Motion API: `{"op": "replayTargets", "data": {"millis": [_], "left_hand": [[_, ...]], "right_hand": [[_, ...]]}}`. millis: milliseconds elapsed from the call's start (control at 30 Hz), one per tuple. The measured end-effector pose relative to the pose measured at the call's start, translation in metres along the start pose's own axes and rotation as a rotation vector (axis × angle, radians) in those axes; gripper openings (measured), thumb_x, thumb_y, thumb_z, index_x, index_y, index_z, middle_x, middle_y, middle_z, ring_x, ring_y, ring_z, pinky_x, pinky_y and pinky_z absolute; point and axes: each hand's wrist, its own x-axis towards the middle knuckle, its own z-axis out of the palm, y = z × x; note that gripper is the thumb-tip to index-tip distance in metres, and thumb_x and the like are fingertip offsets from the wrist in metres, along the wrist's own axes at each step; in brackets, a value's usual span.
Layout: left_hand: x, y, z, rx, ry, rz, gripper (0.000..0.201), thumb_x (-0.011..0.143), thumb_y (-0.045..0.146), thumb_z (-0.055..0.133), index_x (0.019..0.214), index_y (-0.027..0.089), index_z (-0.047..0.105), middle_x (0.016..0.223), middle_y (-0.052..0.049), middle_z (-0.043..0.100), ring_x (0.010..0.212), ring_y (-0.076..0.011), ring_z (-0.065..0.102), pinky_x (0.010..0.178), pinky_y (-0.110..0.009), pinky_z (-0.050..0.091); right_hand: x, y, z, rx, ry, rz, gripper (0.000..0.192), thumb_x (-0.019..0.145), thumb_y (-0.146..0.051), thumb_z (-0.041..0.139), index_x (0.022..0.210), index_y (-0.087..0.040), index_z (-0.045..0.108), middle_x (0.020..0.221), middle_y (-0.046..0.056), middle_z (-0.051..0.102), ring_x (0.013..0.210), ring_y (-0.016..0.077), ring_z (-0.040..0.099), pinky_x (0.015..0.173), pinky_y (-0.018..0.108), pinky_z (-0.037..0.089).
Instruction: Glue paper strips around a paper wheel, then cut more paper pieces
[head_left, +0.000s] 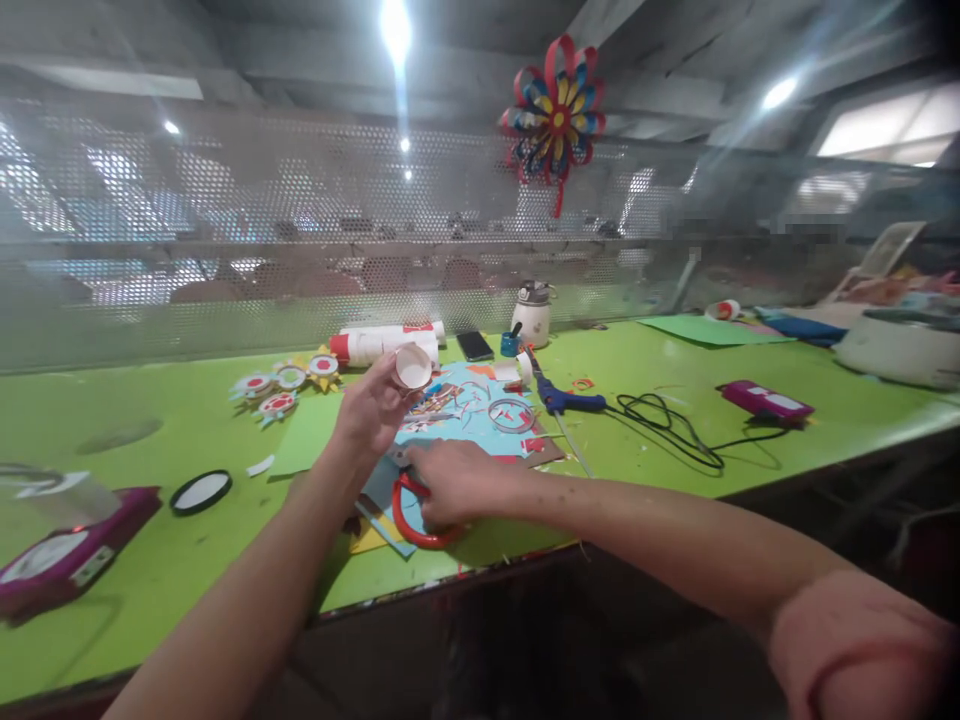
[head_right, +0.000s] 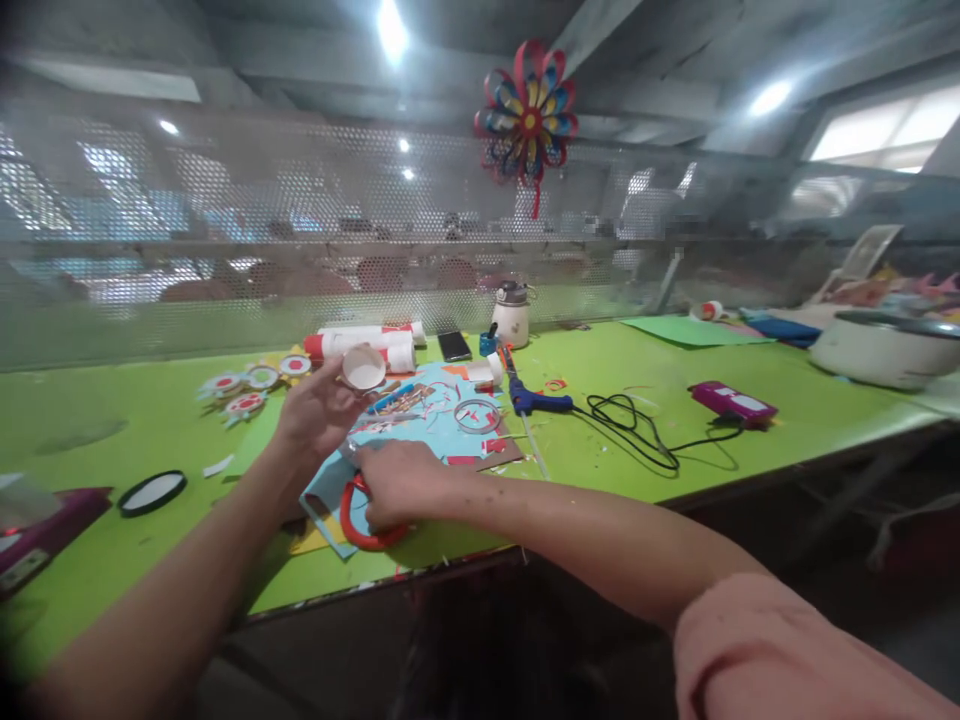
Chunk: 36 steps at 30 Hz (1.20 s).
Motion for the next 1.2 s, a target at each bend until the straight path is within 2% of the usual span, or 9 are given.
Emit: {"op": "replayTargets", "data": {"millis": [200, 367, 467, 567, 700, 800, 900, 1033, 1200], "left_hand": [[0.001, 0.012, 0.0, -0.003, 0.004, 0.087, 0.017, 0.079, 0.022, 0.064, 0.093, 0.014, 0.068, 0.089, -0.004, 0.071, 0.077, -0.0144, 0.066, 0.062, -0.024, 0.054], [0.003, 0.046, 0.006, -0.029, 0.033, 0.185, 0.02, 0.082, 0.027, 0.059, 0.092, 0.011, 0.065, 0.086, -0.008, 0.071, 0.077, -0.0174, 0.067, 0.06, -0.024, 0.053], [0.002, 0.065, 0.016, 0.051, 0.03, 0.193, 0.023, 0.08, 0.029, 0.061, 0.094, 0.011, 0.064, 0.083, -0.01, 0.071, 0.072, -0.0204, 0.069, 0.055, -0.024, 0.052], [0.005, 0.072, 0.025, 0.06, 0.007, 0.225, 0.02, 0.077, 0.025, 0.063, 0.093, 0.014, 0.063, 0.082, -0.008, 0.07, 0.071, -0.0204, 0.07, 0.053, -0.023, 0.051], [0.013, 0.054, 0.023, -0.018, 0.026, 0.134, 0.021, 0.078, 0.025, 0.062, 0.094, 0.013, 0.063, 0.086, -0.009, 0.072, 0.066, -0.0152, 0.067, 0.052, -0.02, 0.05], [0.018, 0.03, 0.014, -0.018, 0.044, 0.099, 0.021, 0.077, 0.025, 0.063, 0.093, 0.01, 0.065, 0.085, -0.012, 0.072, 0.066, -0.0152, 0.067, 0.052, -0.021, 0.05], [0.017, 0.011, 0.008, 0.013, 0.023, 0.053, 0.022, 0.077, 0.024, 0.066, 0.095, 0.011, 0.068, 0.09, -0.011, 0.073, 0.072, -0.0166, 0.068, 0.06, -0.023, 0.053], [0.011, 0.005, 0.008, 0.064, -0.053, 0.036, 0.031, 0.08, 0.028, 0.066, 0.106, 0.012, 0.068, 0.103, -0.011, 0.071, 0.086, -0.0198, 0.067, 0.071, -0.026, 0.052], [0.005, 0.006, 0.011, 0.114, -0.161, 0.147, 0.034, 0.081, 0.028, 0.066, 0.115, 0.019, 0.066, 0.119, -0.011, 0.065, 0.103, -0.0218, 0.061, 0.084, -0.031, 0.049]], "right_hand": [[0.015, 0.005, 0.0, 0.077, -0.181, 0.188, 0.028, 0.091, -0.032, 0.059, 0.114, -0.016, 0.059, 0.105, 0.006, 0.065, 0.085, 0.018, 0.066, 0.071, 0.036, 0.056], [0.024, 0.03, -0.008, 0.261, -0.214, 0.228, 0.028, 0.092, -0.029, 0.059, 0.117, -0.016, 0.059, 0.115, 0.007, 0.062, 0.095, 0.0212, 0.064, 0.079, 0.04, 0.055], [0.016, 0.049, -0.019, 0.436, -0.208, 0.216, 0.027, 0.092, -0.029, 0.059, 0.115, -0.015, 0.06, 0.114, 0.007, 0.063, 0.094, 0.021, 0.064, 0.078, 0.04, 0.055], [0.0, 0.07, -0.036, 0.649, -0.158, 0.185, 0.028, 0.092, -0.029, 0.058, 0.117, -0.016, 0.057, 0.11, 0.007, 0.063, 0.087, 0.0186, 0.065, 0.073, 0.037, 0.056], [-0.017, 0.099, -0.06, 0.909, -0.059, 0.057, 0.034, 0.079, -0.019, 0.064, 0.111, -0.016, 0.054, 0.088, 0.002, 0.061, 0.084, 0.0168, 0.063, 0.073, 0.031, 0.052], [-0.023, 0.118, -0.07, 1.037, -0.036, -0.035, 0.036, 0.071, -0.025, 0.064, 0.105, -0.019, 0.052, 0.085, 0.001, 0.058, 0.079, 0.0158, 0.06, 0.07, 0.029, 0.05], [-0.03, 0.132, -0.072, 1.098, -0.021, -0.049, 0.03, 0.077, -0.032, 0.06, 0.103, -0.02, 0.05, 0.074, -0.003, 0.053, 0.065, 0.013, 0.055, 0.061, 0.027, 0.047], [-0.047, 0.137, -0.071, 1.121, -0.029, -0.013, 0.028, 0.089, -0.044, 0.054, 0.104, -0.021, 0.047, 0.071, -0.003, 0.051, 0.06, 0.0115, 0.051, 0.057, 0.025, 0.044], [-0.062, 0.126, -0.072, 0.919, -0.044, -0.162, 0.043, 0.086, -0.06, 0.051, 0.105, -0.021, 0.05, 0.084, 0.002, 0.052, 0.072, 0.015, 0.049, 0.062, 0.026, 0.045]]}}
